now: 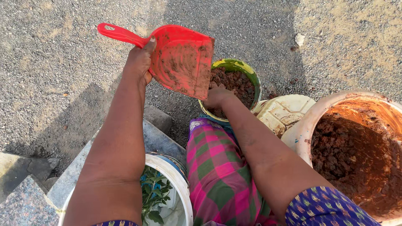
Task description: The person mixes a brown mud-like substance in a bucket by hand, periodically adding more from a small green container using a red scoop.
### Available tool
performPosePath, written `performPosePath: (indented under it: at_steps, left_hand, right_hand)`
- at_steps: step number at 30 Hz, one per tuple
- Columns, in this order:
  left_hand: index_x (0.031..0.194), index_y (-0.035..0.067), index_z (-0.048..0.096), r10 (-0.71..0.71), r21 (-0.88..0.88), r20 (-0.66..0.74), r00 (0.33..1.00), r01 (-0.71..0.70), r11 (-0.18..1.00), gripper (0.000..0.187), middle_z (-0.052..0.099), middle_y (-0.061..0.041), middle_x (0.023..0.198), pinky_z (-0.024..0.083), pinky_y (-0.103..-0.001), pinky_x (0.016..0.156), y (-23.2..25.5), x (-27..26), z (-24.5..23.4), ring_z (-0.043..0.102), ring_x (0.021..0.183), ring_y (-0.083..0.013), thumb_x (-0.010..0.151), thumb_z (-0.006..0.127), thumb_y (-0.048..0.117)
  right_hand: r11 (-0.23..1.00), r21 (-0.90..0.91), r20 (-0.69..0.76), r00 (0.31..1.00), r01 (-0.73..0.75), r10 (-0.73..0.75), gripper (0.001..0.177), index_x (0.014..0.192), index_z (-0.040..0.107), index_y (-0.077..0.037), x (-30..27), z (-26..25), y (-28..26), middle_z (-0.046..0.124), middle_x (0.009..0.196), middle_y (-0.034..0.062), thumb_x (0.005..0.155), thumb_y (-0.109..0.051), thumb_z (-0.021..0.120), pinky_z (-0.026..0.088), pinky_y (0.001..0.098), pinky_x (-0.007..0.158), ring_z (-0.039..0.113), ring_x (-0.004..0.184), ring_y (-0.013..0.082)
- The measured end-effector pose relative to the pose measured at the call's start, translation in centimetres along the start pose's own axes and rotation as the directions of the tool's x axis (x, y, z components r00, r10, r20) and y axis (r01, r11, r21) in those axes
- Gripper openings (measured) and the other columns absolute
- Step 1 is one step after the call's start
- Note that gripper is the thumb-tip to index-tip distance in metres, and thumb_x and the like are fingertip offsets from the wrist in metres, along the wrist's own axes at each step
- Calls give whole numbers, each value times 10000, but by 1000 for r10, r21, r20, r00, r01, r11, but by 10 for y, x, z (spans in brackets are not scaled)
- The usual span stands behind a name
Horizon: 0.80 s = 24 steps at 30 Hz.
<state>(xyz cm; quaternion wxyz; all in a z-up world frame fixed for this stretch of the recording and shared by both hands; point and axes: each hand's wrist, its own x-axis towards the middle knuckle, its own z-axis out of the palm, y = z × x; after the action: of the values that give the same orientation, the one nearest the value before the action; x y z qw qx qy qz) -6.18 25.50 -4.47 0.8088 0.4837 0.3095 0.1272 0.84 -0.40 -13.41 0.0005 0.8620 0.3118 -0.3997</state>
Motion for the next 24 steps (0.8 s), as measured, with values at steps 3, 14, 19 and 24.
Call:
performPosePath:
  at_steps: [3, 14, 19, 24]
  left_hand:
    - [1364, -40, 527, -25, -3, 21, 999, 25, 1000, 518, 696, -189, 1243, 644, -477, 933, 1, -3, 7, 737, 1095, -289, 980, 660, 281]
    - [1312, -37, 569, -95, 134, -29, 995, 98, 986, 486, 707, -174, 1185, 637, -449, 900, -30, -2, 1, 730, 1032, -268, 974, 663, 299]
    - [1322, -27, 567, -77, 221, -53, 996, 87, 971, 502, 713, -160, 1194, 596, -439, 911, -49, 4, -3, 709, 1074, -260, 990, 661, 338]
    - [1312, 62, 570, 37, 321, -17, 999, -30, 947, 436, 712, -113, 1177, 593, -434, 884, -78, 14, -15, 696, 1067, -237, 985, 663, 337]
  right_hand:
    - [996, -74, -12, 999, -50, 50, 699, 1574, 386, -382, 0, 8, 2, 285, 1661, 28, 903, -390, 581, 268, 729, 1171, 207, 1557, 402]
    - [982, -8, -18, 981, -191, 191, 652, 1563, 367, -355, -11, 38, 13, 56, 1721, 80, 946, -363, 579, 337, 697, 1141, 121, 1579, 414]
    - [978, -132, -97, 984, -161, 149, 523, 1516, 492, -197, 17, 48, 20, 236, 1685, 140, 997, -239, 536, 473, 611, 1060, 417, 1433, 446]
    - [982, -127, -128, 984, -143, 127, 412, 1385, 646, -236, 31, 55, 33, 430, 1575, 139, 998, -183, 514, 557, 524, 998, 555, 1349, 374]
